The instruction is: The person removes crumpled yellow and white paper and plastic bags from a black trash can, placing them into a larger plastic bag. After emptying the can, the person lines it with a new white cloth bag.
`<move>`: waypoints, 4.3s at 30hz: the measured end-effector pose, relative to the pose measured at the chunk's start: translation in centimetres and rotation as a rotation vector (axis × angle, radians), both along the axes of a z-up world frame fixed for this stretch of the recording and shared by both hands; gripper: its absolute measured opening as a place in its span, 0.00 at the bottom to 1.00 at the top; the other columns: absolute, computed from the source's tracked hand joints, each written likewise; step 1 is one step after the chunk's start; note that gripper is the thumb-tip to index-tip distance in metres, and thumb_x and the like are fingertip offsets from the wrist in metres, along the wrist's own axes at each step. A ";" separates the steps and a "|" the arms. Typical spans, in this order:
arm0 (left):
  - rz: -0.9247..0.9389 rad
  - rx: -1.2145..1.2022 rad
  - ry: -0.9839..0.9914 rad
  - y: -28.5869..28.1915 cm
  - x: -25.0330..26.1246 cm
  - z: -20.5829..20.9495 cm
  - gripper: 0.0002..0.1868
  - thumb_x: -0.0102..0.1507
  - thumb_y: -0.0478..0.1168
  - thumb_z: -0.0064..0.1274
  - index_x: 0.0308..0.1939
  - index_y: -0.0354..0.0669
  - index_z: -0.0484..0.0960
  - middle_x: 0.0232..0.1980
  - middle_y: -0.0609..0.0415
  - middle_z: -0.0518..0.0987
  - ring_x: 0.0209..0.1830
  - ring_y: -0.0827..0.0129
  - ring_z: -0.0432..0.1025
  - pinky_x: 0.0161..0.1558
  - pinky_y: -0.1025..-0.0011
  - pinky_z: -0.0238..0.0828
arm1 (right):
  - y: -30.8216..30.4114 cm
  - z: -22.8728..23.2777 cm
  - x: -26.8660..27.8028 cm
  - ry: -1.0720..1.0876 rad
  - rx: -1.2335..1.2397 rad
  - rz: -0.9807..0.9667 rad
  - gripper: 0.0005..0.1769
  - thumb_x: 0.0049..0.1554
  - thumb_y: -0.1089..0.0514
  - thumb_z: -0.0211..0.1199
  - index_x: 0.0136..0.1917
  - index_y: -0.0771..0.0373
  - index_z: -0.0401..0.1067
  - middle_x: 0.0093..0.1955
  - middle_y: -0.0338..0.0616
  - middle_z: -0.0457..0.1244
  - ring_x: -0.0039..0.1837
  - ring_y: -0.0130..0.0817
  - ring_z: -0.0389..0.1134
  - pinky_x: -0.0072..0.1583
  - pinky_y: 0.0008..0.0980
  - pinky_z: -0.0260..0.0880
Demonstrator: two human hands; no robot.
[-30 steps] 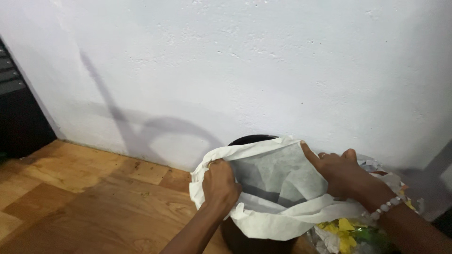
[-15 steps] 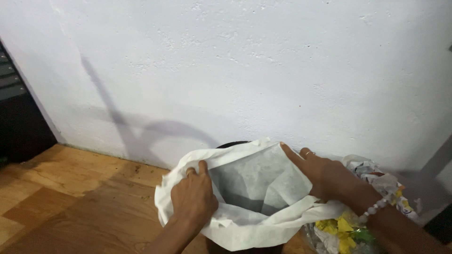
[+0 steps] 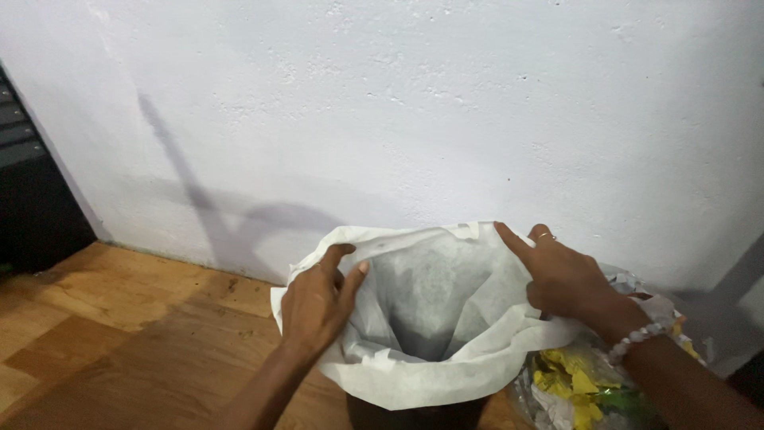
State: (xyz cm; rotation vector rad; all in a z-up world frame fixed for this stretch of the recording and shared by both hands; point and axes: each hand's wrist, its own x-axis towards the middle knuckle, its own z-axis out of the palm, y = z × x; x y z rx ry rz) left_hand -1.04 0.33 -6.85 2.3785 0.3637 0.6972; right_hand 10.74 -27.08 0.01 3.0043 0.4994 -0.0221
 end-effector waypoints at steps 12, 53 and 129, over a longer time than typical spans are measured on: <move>0.001 -0.161 -0.017 2.0 3.8 -2.0 0.21 0.65 0.52 0.52 0.60 0.54 0.78 0.29 0.44 0.83 0.33 0.51 0.79 0.40 0.55 0.72 | -2.1 -9.3 9.0 -0.056 0.384 0.229 0.48 0.53 0.56 0.60 0.82 0.40 0.45 0.61 0.55 0.57 0.52 0.44 0.68 0.57 0.42 0.74; -0.281 0.320 -0.230 0.5 16.2 -2.5 0.12 0.60 0.45 0.61 0.39 0.40 0.84 0.46 0.42 0.74 0.39 0.49 0.76 0.41 0.54 0.72 | 6.7 -8.0 9.1 -0.121 0.477 0.238 0.26 0.56 0.63 0.62 0.65 0.43 0.72 0.62 0.42 0.65 0.61 0.43 0.69 0.64 0.45 0.69; -0.533 0.181 0.285 -3.9 0.4 -0.9 0.34 0.68 0.65 0.44 0.59 0.38 0.78 0.40 0.39 0.82 0.53 0.50 0.75 0.63 0.48 0.60 | -1.7 -7.0 -1.4 0.285 0.512 0.491 0.31 0.62 0.43 0.50 0.77 0.50 0.62 0.62 0.42 0.71 0.62 0.39 0.73 0.62 0.41 0.73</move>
